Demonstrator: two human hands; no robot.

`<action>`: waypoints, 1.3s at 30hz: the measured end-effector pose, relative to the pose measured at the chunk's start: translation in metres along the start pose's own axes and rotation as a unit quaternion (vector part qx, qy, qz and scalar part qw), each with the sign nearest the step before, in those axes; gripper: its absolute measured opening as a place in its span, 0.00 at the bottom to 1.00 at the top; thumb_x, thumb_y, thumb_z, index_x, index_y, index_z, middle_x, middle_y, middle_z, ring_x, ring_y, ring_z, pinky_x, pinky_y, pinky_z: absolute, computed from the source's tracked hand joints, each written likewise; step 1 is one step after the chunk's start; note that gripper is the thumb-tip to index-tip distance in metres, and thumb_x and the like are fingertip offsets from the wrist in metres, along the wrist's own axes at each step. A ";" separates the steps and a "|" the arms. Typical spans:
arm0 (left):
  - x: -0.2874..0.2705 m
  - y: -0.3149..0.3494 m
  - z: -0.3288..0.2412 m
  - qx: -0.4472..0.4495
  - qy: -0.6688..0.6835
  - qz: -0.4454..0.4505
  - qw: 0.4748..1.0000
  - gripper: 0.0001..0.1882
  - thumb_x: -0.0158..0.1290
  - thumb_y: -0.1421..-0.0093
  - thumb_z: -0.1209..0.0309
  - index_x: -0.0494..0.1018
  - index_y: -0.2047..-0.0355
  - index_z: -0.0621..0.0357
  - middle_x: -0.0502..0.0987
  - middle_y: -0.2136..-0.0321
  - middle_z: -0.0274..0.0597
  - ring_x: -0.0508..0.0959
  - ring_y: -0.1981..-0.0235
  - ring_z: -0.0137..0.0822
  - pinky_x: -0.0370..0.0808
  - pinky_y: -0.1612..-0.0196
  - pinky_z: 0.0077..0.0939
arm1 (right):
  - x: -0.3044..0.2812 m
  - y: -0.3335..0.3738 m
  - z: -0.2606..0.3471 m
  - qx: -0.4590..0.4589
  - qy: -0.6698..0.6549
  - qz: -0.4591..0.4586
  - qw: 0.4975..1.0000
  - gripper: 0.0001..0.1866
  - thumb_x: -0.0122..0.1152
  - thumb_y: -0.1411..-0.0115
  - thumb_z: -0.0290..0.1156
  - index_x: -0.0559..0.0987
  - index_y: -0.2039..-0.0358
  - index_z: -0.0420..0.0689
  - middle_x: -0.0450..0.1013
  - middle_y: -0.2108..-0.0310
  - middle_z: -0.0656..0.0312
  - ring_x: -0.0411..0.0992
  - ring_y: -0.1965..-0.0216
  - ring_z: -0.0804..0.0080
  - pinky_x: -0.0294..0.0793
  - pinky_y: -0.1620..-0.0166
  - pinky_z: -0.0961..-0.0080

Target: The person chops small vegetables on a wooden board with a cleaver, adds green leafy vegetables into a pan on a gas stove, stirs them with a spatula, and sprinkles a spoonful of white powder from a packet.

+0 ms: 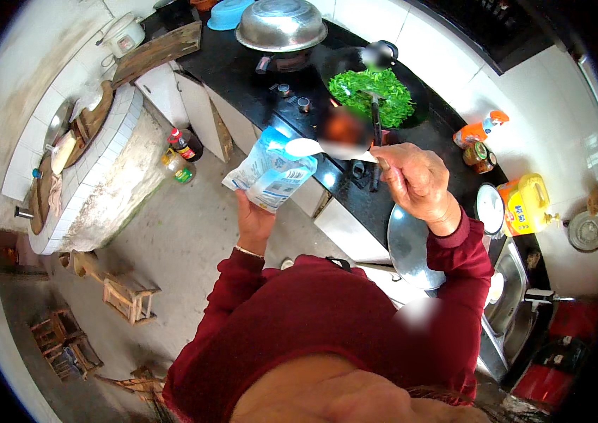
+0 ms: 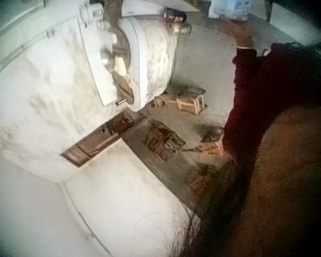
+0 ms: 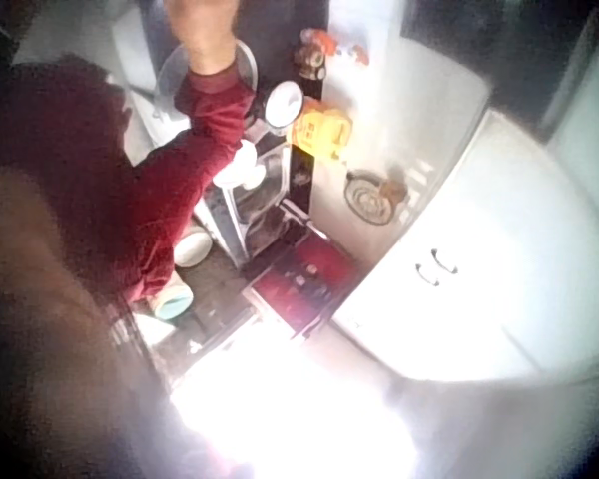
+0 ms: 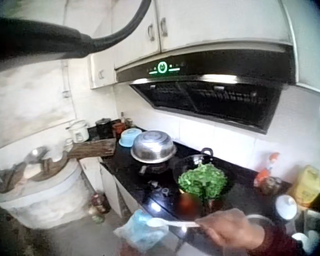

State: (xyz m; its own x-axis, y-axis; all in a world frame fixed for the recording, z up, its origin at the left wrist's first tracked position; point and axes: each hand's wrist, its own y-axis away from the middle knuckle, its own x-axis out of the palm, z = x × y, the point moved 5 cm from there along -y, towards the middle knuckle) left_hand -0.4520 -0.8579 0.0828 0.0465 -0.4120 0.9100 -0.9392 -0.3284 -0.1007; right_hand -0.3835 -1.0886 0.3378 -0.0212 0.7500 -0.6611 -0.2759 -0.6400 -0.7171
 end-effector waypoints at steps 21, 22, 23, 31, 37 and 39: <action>0.015 0.010 0.014 -0.027 -0.056 0.046 0.997 0.31 0.47 0.40 0.51 0.58 0.44 0.58 0.65 0.45 0.42 0.65 0.45 0.42 0.61 0.42 0.45 | 0.092 0.022 -0.030 0.111 -0.154 0.151 0.970 0.02 0.54 0.51 0.22 0.73 0.78 0.40 0.69 0.81 0.51 0.71 0.77 0.52 0.68 0.75 0.63; 0.014 0.011 0.013 -0.024 -0.049 0.035 0.998 0.32 0.46 0.40 0.50 0.57 0.43 0.58 0.64 0.45 0.42 0.65 0.44 0.42 0.61 0.42 0.45 | 0.087 0.019 -0.030 0.127 -0.160 0.125 0.971 0.01 0.54 0.51 0.22 0.73 0.78 0.40 0.69 0.80 0.51 0.71 0.77 0.52 0.68 0.75 0.64; 0.013 0.010 0.013 -0.020 -0.041 0.024 0.999 0.32 0.45 0.40 0.50 0.57 0.43 0.58 0.64 0.45 0.42 0.65 0.44 0.42 0.61 0.42 0.45 | 0.078 0.018 -0.033 0.172 -0.163 0.116 0.964 0.04 0.52 0.51 0.18 0.75 0.75 0.40 0.70 0.79 0.50 0.71 0.77 0.54 0.69 0.74 0.67; 0.013 0.007 0.015 -0.020 0.006 0.035 0.999 0.33 0.41 0.39 0.47 0.51 0.38 0.49 0.57 0.40 0.39 0.59 0.40 0.43 0.55 0.39 0.47 | 0.045 0.033 -0.055 0.419 -0.336 0.077 0.840 0.08 0.49 0.38 0.26 0.76 0.66 0.37 0.69 0.81 0.67 0.64 0.87 0.87 0.63 0.83 0.90; 0.018 0.004 0.020 -0.019 0.016 -0.005 1.000 0.33 0.44 0.40 0.48 0.55 0.40 0.52 0.61 0.42 0.39 0.62 0.42 0.42 0.58 0.41 0.47 | 0.039 0.043 -0.061 0.414 -0.368 0.019 0.832 0.07 0.51 0.38 0.26 0.76 0.66 0.37 0.70 0.81 0.68 0.65 0.86 0.87 0.63 0.83 0.91; 0.016 0.003 0.023 -0.027 0.021 -0.001 0.999 0.32 0.44 0.40 0.49 0.55 0.41 0.52 0.61 0.42 0.39 0.62 0.42 0.42 0.58 0.41 0.47 | 0.040 0.046 -0.062 0.419 -0.376 0.012 0.826 0.07 0.51 0.38 0.26 0.76 0.65 0.37 0.70 0.81 0.68 0.65 0.86 0.88 0.63 0.83 0.91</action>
State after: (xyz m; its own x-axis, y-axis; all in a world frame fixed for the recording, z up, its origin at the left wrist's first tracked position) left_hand -0.4464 -0.8854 0.0881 0.0357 -0.3755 0.9261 -0.9559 -0.2832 -0.0780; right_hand -0.3369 -1.0980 0.2648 -0.5409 0.8320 -0.1234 -0.8286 -0.5523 -0.0918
